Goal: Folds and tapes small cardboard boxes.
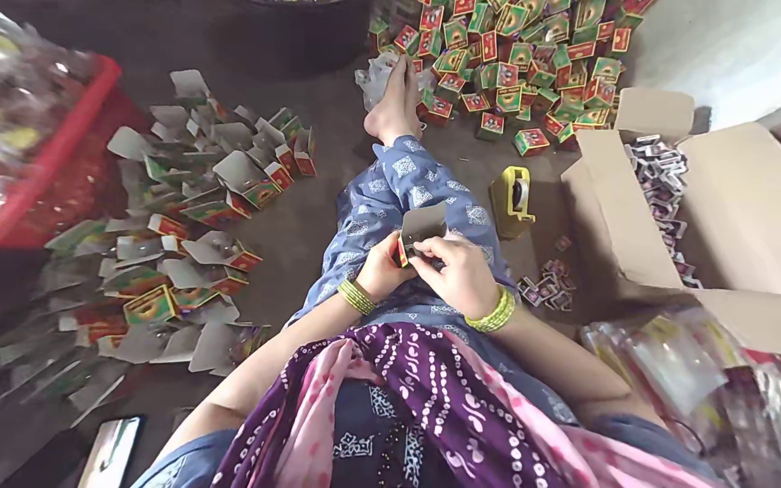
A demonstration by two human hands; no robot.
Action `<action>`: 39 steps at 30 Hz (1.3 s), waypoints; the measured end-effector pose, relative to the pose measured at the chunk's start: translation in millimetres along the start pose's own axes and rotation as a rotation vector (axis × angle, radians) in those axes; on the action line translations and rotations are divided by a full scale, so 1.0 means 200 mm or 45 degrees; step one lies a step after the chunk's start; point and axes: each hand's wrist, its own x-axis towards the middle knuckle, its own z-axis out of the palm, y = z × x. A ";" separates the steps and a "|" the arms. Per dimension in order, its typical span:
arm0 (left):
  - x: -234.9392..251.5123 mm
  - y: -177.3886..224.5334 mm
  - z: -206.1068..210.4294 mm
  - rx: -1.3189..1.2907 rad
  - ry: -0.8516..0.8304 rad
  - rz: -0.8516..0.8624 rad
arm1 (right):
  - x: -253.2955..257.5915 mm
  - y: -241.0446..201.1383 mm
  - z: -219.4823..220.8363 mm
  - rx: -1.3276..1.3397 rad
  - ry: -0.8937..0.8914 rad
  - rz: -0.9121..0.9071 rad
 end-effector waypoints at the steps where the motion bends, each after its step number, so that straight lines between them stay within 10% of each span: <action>1: 0.00 0.00 0.00 0.046 0.000 0.010 | -0.01 0.00 0.01 -0.044 -0.034 -0.064; 12: 0.00 -0.01 0.02 0.007 0.001 -0.025 | 0.04 -0.02 0.00 -0.317 -0.533 -0.264; 20: -0.02 0.01 0.02 -0.266 0.074 0.279 | -0.01 0.13 -0.04 0.004 0.323 -0.133; 28: -0.04 0.05 0.01 -0.377 -0.005 0.343 | -0.06 0.26 0.03 0.967 -0.235 0.087; 39: -0.03 0.05 0.02 -0.376 -0.031 0.170 | -0.06 0.27 0.05 0.791 0.041 0.040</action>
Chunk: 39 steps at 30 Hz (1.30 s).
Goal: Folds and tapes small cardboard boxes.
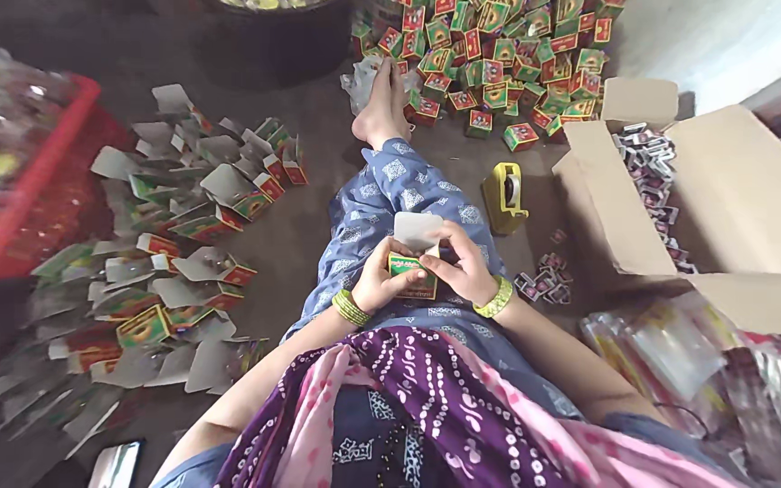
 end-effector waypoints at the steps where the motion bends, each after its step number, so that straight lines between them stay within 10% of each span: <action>1: 0.00 -0.01 0.00 -0.024 0.035 -0.022 | 0.01 -0.01 -0.01 0.107 0.042 0.010; 25: -0.01 -0.02 0.00 0.030 -0.078 0.007 | 0.05 -0.19 -0.09 -0.395 -0.466 0.003; 32: -0.01 -0.02 0.00 -0.124 0.064 -0.177 | -0.08 -0.14 -0.01 -0.608 -0.251 -0.184; 39: 0.00 0.01 0.00 -0.150 0.021 -0.258 | -0.01 -0.02 -0.26 -0.222 -0.035 0.306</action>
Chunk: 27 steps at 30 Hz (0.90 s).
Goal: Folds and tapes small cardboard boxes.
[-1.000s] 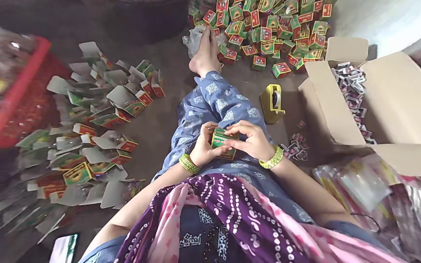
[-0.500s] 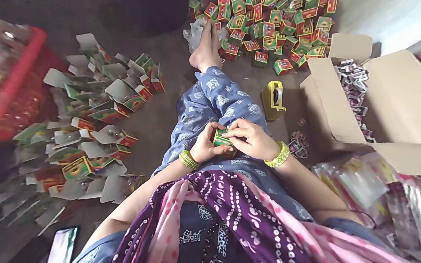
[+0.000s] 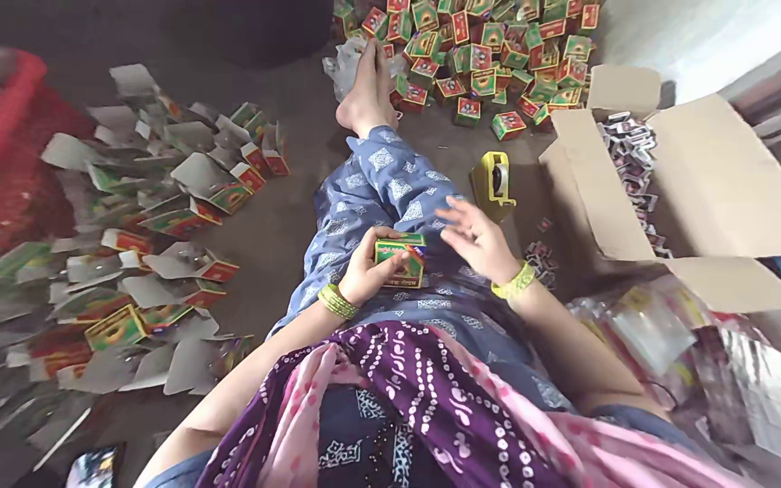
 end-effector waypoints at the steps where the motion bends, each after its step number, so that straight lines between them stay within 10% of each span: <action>1: 0.00 0.01 0.00 -0.036 0.021 -0.033 | 0.03 0.07 -0.07 -0.017 0.163 0.130; 5: 0.01 0.02 -0.01 -0.054 0.060 -0.042 | 0.13 0.43 -0.40 -0.258 0.706 0.606; 11: 0.04 -0.01 -0.01 -0.002 0.060 0.024 | 0.24 0.82 -0.66 -0.526 0.353 0.947; 27: 0.04 -0.02 -0.01 -0.012 0.041 0.050 | 0.26 0.73 -0.67 -0.166 0.562 1.164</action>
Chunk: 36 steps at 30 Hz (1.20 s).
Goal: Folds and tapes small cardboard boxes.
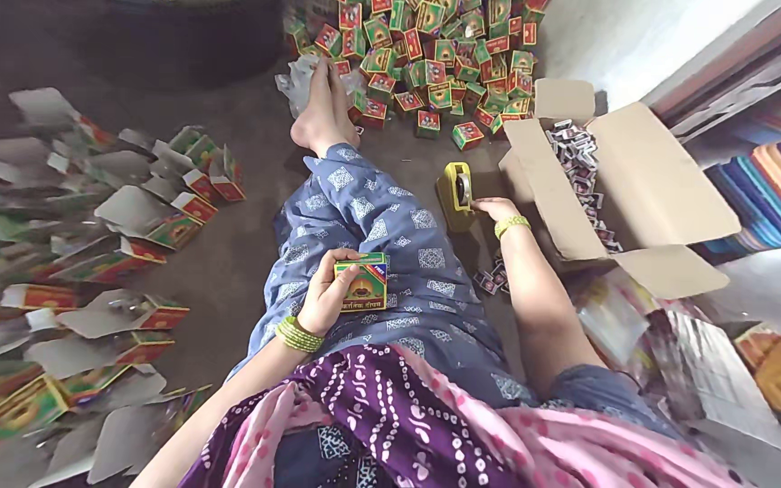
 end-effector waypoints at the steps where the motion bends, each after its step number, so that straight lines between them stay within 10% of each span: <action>1: 0.00 0.00 0.00 -0.002 -0.002 0.006 | -0.04 0.01 -0.01 -0.006 -0.004 0.026; 10: -0.01 0.00 0.01 -0.004 -0.024 0.008 | -0.10 0.18 0.03 -0.023 -0.059 -0.007; 17: -0.02 0.02 0.02 0.016 -0.005 0.025 | -0.15 0.13 0.06 -0.697 0.051 0.006; 27: 0.00 -0.04 0.02 0.194 0.076 0.222 | -0.87 -0.29 0.21 0.526 -0.542 -0.742; 36: -0.02 -0.05 -0.01 0.231 0.054 0.241 | -1.21 -0.39 0.49 0.561 -0.973 -0.510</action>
